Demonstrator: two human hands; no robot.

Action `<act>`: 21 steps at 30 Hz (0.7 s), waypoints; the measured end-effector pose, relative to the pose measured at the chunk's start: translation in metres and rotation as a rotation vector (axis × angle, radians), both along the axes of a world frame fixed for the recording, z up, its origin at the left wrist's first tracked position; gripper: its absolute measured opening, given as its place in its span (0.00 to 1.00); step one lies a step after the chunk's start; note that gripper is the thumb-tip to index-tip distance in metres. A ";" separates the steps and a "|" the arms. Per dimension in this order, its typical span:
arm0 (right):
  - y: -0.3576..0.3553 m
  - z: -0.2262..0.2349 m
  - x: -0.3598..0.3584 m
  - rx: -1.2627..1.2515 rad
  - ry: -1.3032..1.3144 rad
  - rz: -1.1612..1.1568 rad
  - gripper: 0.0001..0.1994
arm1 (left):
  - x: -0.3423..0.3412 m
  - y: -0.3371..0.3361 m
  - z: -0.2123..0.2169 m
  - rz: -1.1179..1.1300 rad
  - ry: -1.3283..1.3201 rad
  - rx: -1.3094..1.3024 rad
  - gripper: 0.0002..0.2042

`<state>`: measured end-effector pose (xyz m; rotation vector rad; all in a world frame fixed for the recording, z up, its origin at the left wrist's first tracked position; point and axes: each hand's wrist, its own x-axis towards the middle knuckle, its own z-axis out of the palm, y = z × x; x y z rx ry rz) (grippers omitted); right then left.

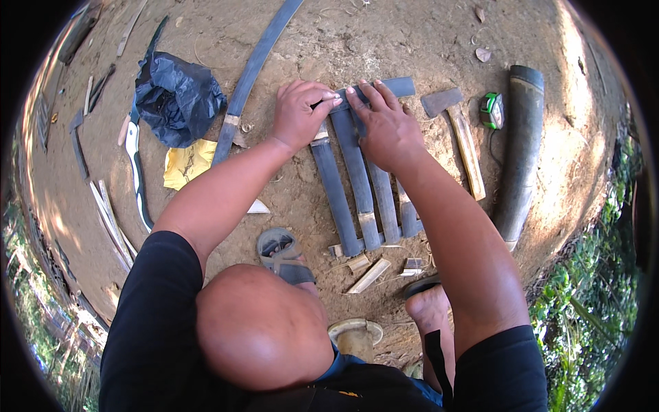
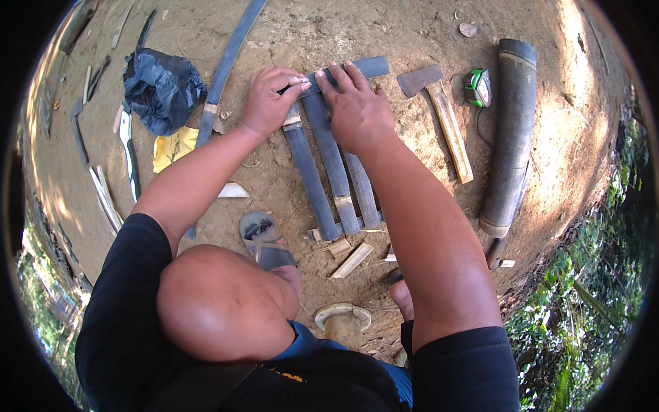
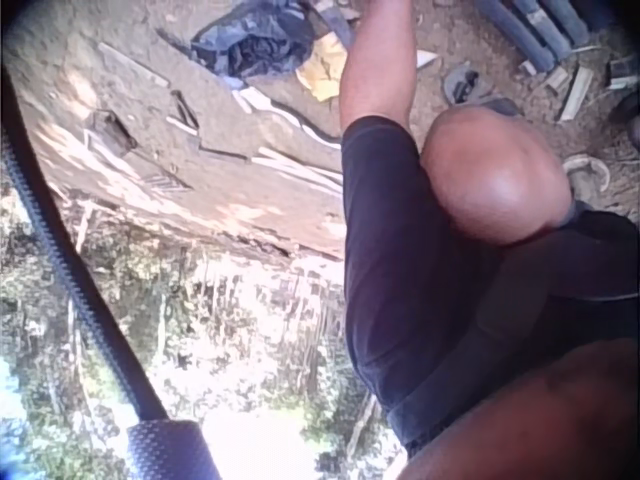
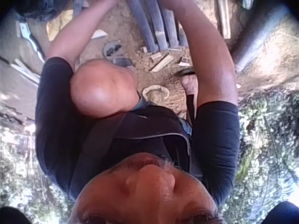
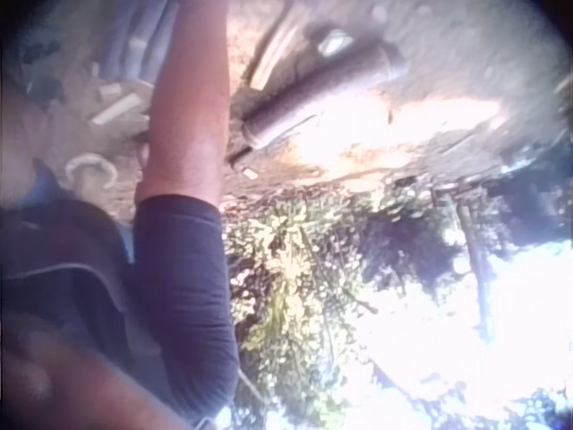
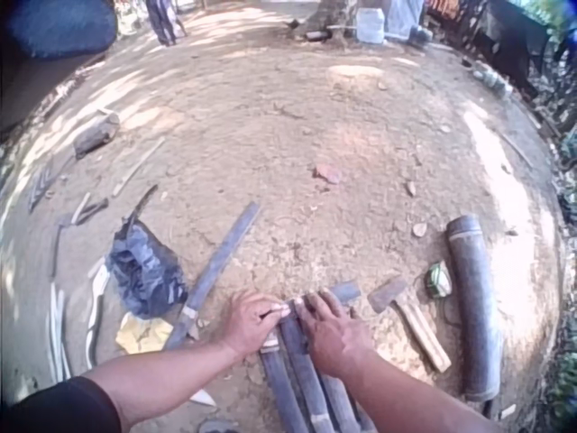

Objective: The person measures, assembles, and secures bamboo slats and wood frames using a measuring tape, an axe, and small pins while working on the ground outdoors.

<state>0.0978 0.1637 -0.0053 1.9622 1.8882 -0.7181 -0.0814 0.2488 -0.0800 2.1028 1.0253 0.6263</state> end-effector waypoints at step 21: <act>0.000 0.003 -0.001 0.020 -0.014 0.018 0.36 | 0.005 -0.009 -0.007 0.027 0.002 0.297 0.05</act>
